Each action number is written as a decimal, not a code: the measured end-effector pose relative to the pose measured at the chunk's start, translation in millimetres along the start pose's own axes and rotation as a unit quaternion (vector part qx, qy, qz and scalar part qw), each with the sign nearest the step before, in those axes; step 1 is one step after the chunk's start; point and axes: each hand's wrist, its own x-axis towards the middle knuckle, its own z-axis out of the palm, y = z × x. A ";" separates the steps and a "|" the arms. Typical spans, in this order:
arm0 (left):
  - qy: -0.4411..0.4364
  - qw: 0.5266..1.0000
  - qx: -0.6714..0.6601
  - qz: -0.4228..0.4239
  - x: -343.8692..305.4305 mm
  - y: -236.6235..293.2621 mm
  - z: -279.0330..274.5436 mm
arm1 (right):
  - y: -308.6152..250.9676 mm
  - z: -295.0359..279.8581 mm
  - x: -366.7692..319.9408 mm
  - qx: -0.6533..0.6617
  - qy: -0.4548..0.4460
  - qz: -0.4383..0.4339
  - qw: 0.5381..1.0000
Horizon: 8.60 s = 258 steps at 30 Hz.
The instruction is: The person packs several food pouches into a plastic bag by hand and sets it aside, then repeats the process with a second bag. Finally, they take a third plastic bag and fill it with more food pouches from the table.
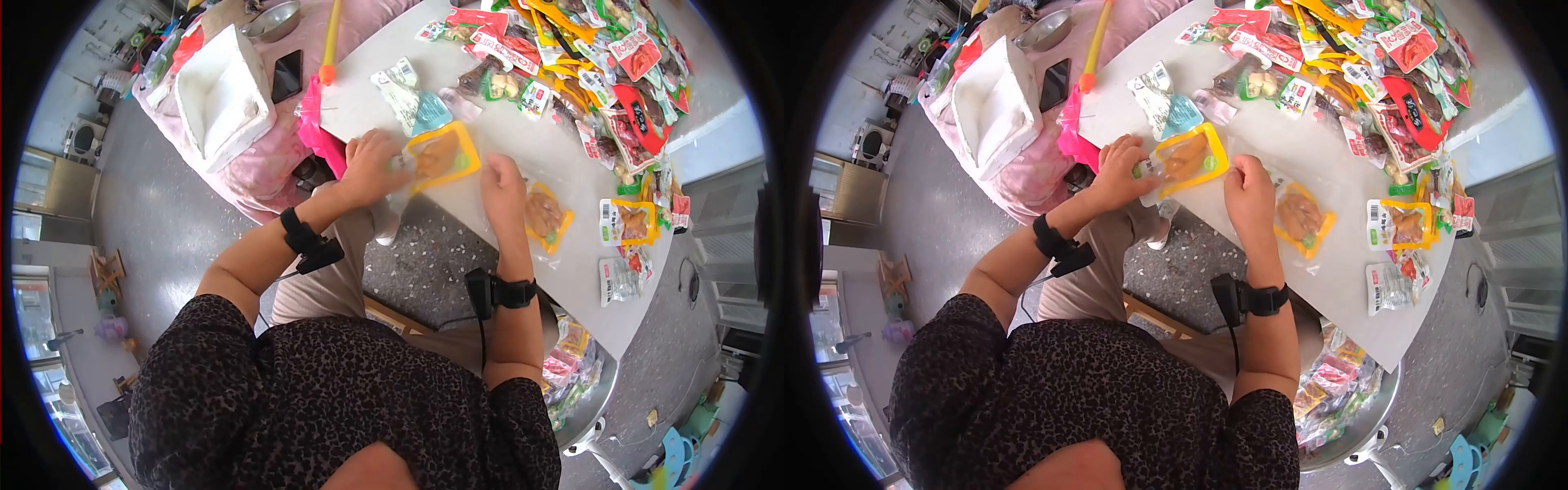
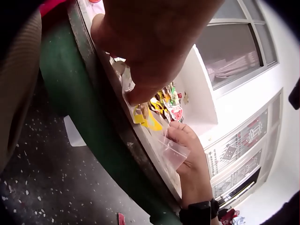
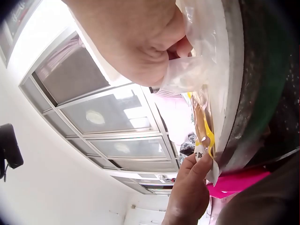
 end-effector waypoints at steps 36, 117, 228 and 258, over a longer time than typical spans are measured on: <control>-0.248 0.792 -0.530 -0.175 28.8 12.8 -40.2 | -10.9 -7.4 -9.5 -0.039 0.039 -0.016 0.998; -0.066 0.977 -0.052 0.195 42.8 85.6 59.1 | -34.1 -11.1 -7.2 -0.145 0.009 -0.162 0.976; -0.324 0.916 -0.024 0.237 223.8 106.0 35.0 | 5.5 8.7 -8.3 -0.123 -0.008 -0.133 0.984; -0.089 0.952 -0.263 0.128 211.0 132.1 31.2 | 11.6 13.7 -6.4 -0.125 0.007 -0.165 0.978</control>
